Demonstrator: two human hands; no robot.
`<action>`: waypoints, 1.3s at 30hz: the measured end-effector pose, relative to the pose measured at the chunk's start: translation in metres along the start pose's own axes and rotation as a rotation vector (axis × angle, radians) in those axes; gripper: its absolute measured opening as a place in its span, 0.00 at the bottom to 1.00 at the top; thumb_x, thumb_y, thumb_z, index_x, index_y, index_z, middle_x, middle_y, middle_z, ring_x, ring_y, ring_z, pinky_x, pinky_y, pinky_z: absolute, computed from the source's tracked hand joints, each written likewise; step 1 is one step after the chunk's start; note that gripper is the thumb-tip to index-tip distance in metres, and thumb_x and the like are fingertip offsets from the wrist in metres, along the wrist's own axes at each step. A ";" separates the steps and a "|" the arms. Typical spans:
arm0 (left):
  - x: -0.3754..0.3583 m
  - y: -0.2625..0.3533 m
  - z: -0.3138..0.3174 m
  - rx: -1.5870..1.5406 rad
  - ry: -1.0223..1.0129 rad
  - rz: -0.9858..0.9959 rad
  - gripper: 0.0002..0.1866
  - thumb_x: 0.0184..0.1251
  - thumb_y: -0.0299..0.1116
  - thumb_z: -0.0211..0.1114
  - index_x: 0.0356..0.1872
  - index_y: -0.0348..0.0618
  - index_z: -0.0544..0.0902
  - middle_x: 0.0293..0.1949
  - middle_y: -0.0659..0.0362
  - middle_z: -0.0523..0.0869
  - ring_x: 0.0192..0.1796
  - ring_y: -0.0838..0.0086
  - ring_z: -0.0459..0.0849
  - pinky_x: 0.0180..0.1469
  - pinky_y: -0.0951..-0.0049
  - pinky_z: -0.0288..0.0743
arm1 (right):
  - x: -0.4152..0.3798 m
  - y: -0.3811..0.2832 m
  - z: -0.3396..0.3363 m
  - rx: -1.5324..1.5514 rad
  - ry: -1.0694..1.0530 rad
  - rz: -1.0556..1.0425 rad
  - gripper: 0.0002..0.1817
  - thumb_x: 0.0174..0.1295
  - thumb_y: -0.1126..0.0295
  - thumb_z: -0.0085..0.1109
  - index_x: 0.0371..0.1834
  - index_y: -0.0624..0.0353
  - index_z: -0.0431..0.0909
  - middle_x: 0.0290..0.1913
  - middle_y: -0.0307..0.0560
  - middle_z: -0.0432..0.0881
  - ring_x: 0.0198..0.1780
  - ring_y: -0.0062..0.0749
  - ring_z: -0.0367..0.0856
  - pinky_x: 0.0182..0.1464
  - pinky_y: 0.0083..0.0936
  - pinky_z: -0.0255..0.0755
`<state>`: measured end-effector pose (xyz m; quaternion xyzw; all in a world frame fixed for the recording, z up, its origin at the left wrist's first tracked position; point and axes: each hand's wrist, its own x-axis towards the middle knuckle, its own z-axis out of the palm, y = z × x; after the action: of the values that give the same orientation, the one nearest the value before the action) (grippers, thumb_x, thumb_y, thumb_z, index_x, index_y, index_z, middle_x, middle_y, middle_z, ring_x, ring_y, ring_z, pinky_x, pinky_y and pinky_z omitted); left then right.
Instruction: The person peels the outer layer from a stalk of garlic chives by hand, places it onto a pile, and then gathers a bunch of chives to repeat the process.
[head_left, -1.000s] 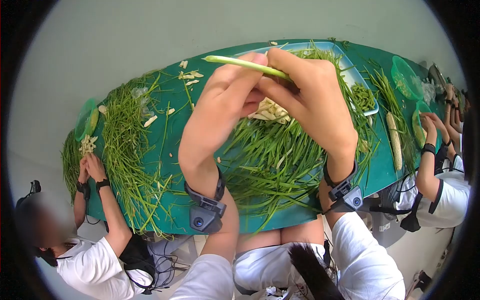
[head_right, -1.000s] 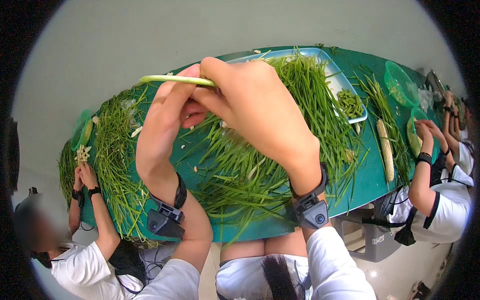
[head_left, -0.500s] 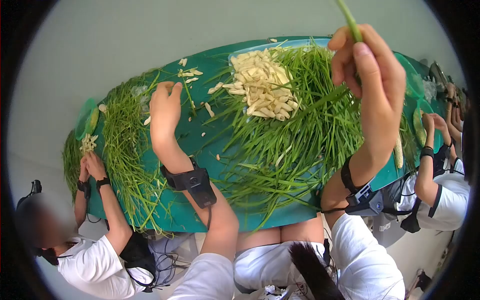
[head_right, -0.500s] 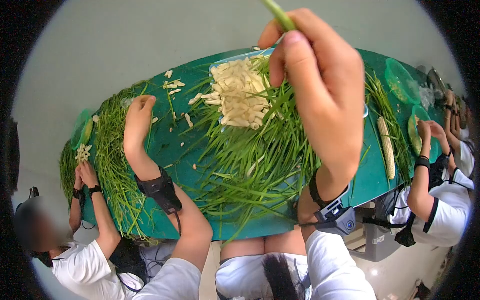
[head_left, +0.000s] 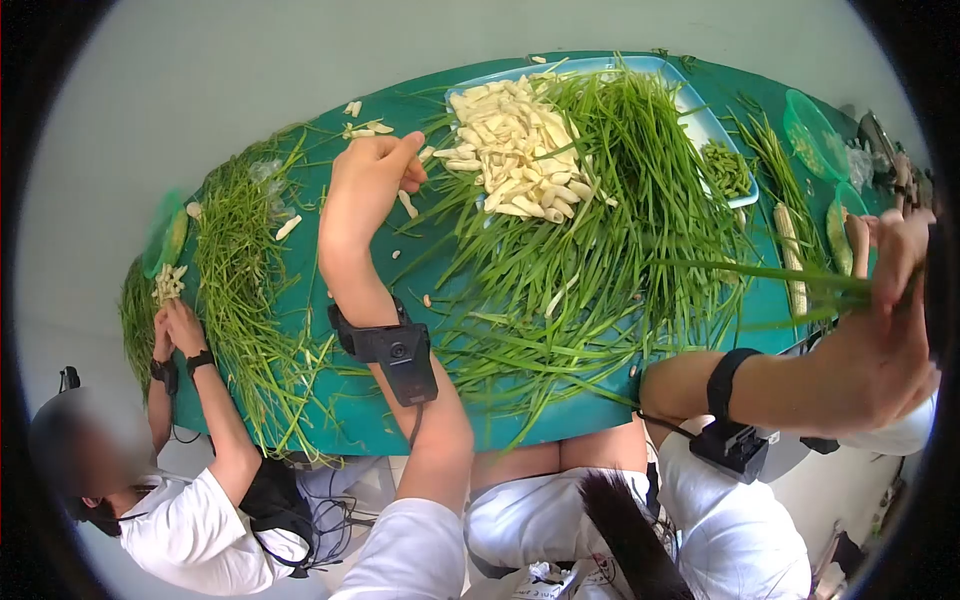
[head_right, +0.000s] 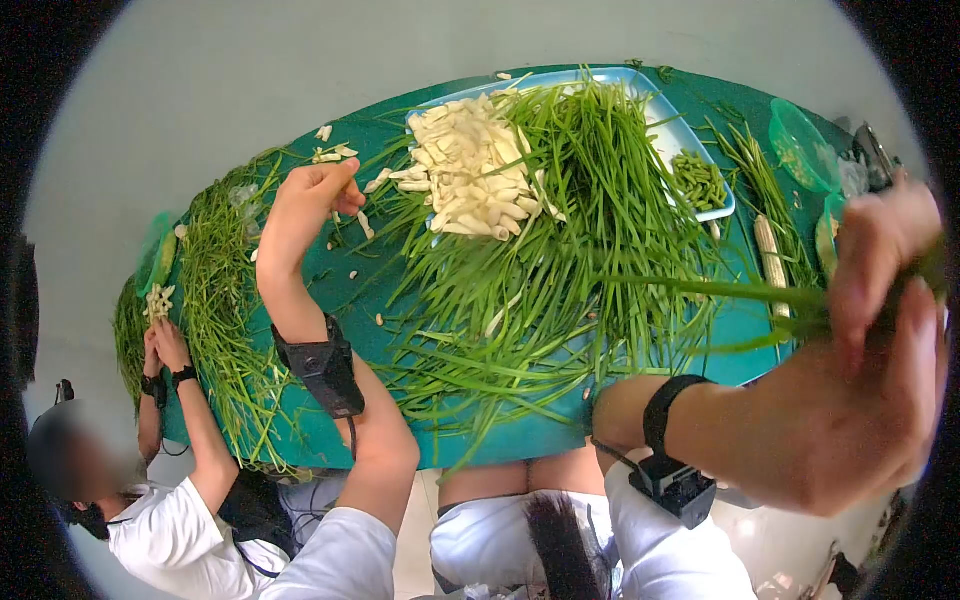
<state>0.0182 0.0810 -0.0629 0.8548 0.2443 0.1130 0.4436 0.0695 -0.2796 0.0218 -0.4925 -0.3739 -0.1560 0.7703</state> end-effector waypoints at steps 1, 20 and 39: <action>0.001 -0.001 0.000 -0.001 -0.001 0.001 0.22 0.67 0.45 0.55 0.19 0.37 0.77 0.23 0.58 0.81 0.28 0.77 0.78 0.36 0.77 0.71 | 0.013 0.000 0.008 -0.095 -0.184 -0.251 0.11 0.64 0.76 0.48 0.48 0.69 0.71 0.34 0.62 0.81 0.24 0.28 0.69 0.29 0.24 0.64; 0.014 0.020 0.105 0.220 -0.481 0.304 0.15 0.54 0.38 0.63 0.30 0.33 0.83 0.24 0.54 0.84 0.29 0.71 0.82 0.36 0.73 0.74 | 0.044 0.108 -0.006 -0.976 -0.233 -0.079 0.15 0.66 0.66 0.48 0.54 0.54 0.75 0.54 0.42 0.77 0.56 0.32 0.74 0.55 0.24 0.66; -0.018 0.065 0.050 -0.340 -0.480 0.471 0.11 0.62 0.33 0.61 0.35 0.33 0.81 0.26 0.62 0.80 0.27 0.83 0.75 0.31 0.81 0.68 | 0.031 0.090 0.045 -0.670 -0.560 0.272 0.09 0.60 0.74 0.56 0.41 0.68 0.76 0.36 0.43 0.82 0.38 0.19 0.79 0.44 0.18 0.72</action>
<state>0.0438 0.0046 -0.0386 0.8039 -0.0923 0.0472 0.5857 0.1260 -0.1941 -0.0025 -0.7823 -0.4285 -0.0266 0.4514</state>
